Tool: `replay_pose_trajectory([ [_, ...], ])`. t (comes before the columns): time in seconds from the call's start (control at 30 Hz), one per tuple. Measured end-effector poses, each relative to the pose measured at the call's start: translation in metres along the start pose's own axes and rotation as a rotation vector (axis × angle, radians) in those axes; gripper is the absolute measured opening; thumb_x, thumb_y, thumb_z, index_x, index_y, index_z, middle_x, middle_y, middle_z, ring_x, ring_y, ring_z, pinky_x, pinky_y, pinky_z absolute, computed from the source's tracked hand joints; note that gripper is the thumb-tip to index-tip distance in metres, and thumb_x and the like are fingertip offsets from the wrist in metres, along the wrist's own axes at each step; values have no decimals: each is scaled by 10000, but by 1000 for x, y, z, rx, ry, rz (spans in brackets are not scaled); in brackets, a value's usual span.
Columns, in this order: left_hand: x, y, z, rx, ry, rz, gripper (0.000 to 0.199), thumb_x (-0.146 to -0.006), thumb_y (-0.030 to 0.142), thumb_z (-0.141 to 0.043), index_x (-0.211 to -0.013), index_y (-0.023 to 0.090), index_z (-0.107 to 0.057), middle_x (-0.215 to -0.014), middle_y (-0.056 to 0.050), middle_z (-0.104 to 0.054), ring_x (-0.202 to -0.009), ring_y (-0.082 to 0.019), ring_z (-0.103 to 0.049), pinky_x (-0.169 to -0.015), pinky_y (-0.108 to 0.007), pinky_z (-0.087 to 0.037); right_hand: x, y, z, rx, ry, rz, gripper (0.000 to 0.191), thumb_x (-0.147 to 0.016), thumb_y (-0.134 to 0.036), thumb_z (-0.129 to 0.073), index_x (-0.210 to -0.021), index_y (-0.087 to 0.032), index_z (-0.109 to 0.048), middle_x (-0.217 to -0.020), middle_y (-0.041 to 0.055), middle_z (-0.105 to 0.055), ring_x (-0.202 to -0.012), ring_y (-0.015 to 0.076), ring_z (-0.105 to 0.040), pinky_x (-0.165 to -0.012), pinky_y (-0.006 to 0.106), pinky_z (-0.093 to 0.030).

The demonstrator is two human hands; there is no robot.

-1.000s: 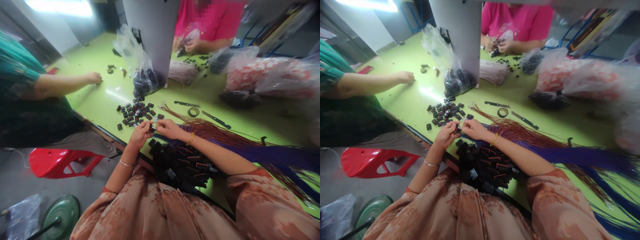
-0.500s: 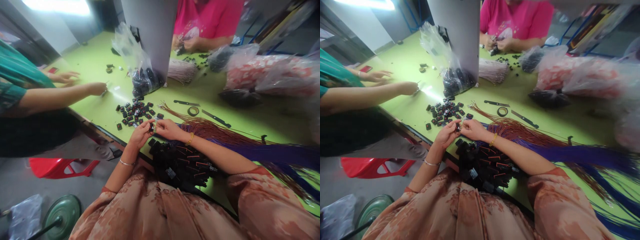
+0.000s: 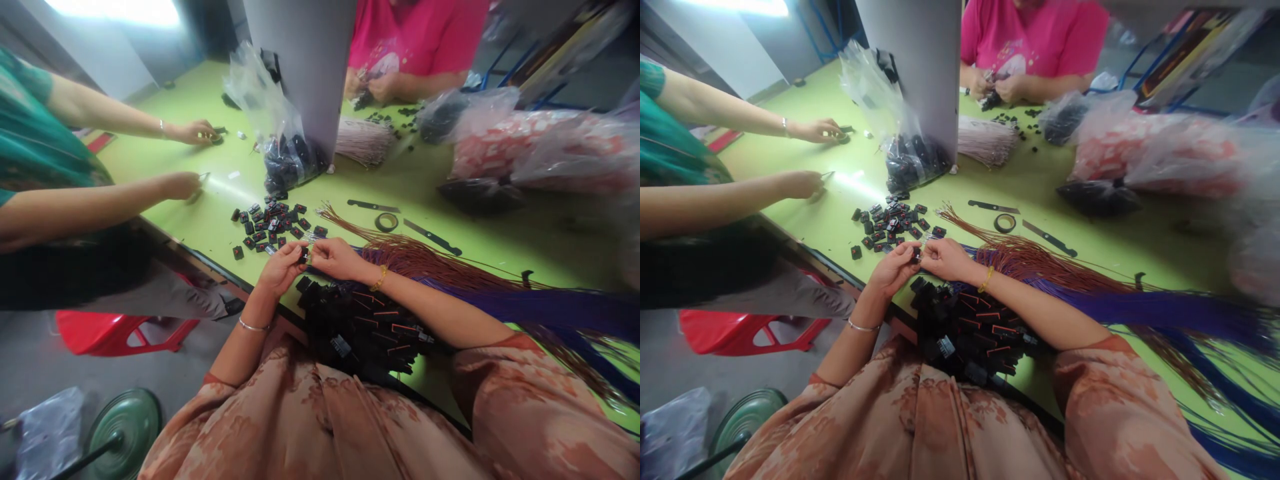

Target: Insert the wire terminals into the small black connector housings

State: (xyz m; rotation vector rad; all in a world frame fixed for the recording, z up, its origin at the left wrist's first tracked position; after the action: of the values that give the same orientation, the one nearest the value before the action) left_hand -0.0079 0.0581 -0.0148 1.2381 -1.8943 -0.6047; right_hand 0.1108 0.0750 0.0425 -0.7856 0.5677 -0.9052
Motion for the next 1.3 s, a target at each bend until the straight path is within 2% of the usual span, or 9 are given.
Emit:
replay_pose_trajectory([
  [0.17, 3, 0, 0, -59, 57, -31, 301, -629, 234, -813, -868, 127, -663, -716, 2, -620, -599, -65, -567, -546, -175, -477, 0, 1, -2, 10, -14, 3, 214, -732, -281, -487, -558, -187, -404, -512, -53, -380, -507, 74, -309, -511, 225, -221],
  [0.33, 6, 1, -3, -103, 137, -89, 360, -568, 295, -844, -815, 128, -642, -673, 10, -623, -587, -62, -570, -545, -168, -469, 1, -6, 1, 47, 18, 91, 210, -767, -289, -483, -595, -182, -430, -542, -45, -414, -520, 78, -333, -529, 227, -232],
  [0.47, 7, 4, 0, -106, 203, -128, 378, -538, 315, -853, -779, 130, -628, -640, 28, -601, -547, -45, -534, -529, -165, -451, 2, -6, -2, 45, -18, 137, 167, -792, -252, -465, -641, -179, -464, -575, -37, -454, -539, 82, -367, -546, 225, -249],
  [0.67, 15, -1, -2, -203, 215, -136, 400, -545, 376, -843, -765, 136, -611, -627, 20, -603, -542, -57, -531, -521, -178, -436, 2, -3, -8, 121, -38, 130, 193, -772, -236, -492, -592, -181, -449, -537, -42, -430, -514, 83, -337, -533, 236, -226],
  [0.77, 18, 1, -1, -253, 225, -153, 418, -533, 387, -846, -780, 136, -621, -632, 18, -599, -544, -61, -524, -512, -184, -438, -1, 2, 0, 172, -10, 70, 196, -824, -235, -463, -653, -169, -533, -587, -16, -517, -538, 94, -389, -554, 238, -258],
  [0.87, 18, 8, 6, -301, 246, -184, 405, -537, 367, -848, -793, 133, -637, -641, 13, -596, -559, -68, -523, -504, -189, -441, -6, 16, 16, 364, 74, -59, 184, -856, -236, -460, -780, -165, -611, -751, 45, -632, -640, 130, -486, -605, 252, -302],
  [1.07, 12, 10, 14, -300, 232, -188, 355, -577, 325, -835, -797, 121, -646, -642, -1, -604, -545, -70, -521, -493, -192, -442, -12, 35, 10, 729, -73, -170, 174, -870, -219, -477, -938, -160, -625, -966, 138, -660, -830, 227, -595, -645, 295, -361],
  [1.2, 11, 8, 15, -312, 233, -192, 346, -593, 338, -825, -802, 126, -649, -651, 0, -604, -567, -72, -527, -503, -190, -447, -12, 32, 5, 798, -111, -161, 206, -845, -148, -486, -1025, -123, -582, -992, 185, -652, -870, 262, -608, -668, 314, -380],
  [1.3, 11, 7, 14, -302, 232, -188, 345, -606, 338, -817, -821, 127, -650, -675, -2, -604, -597, -77, -538, -525, -192, -460, -12, 33, 8, 776, -90, -150, 206, -854, -159, -469, -1029, -124, -572, -951, 175, -663, -819, 251, -605, -661, 312, -368],
])
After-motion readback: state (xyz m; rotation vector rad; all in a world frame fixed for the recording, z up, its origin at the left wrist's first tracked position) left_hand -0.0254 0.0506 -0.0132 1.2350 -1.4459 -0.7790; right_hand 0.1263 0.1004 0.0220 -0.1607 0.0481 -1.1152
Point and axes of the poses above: each hand's wrist, its own x-axis away from the middle knuckle, its own z-axis out of the back of the hand, y = z × x, the point moved 7 cm from there along -x, towards the middle knuckle
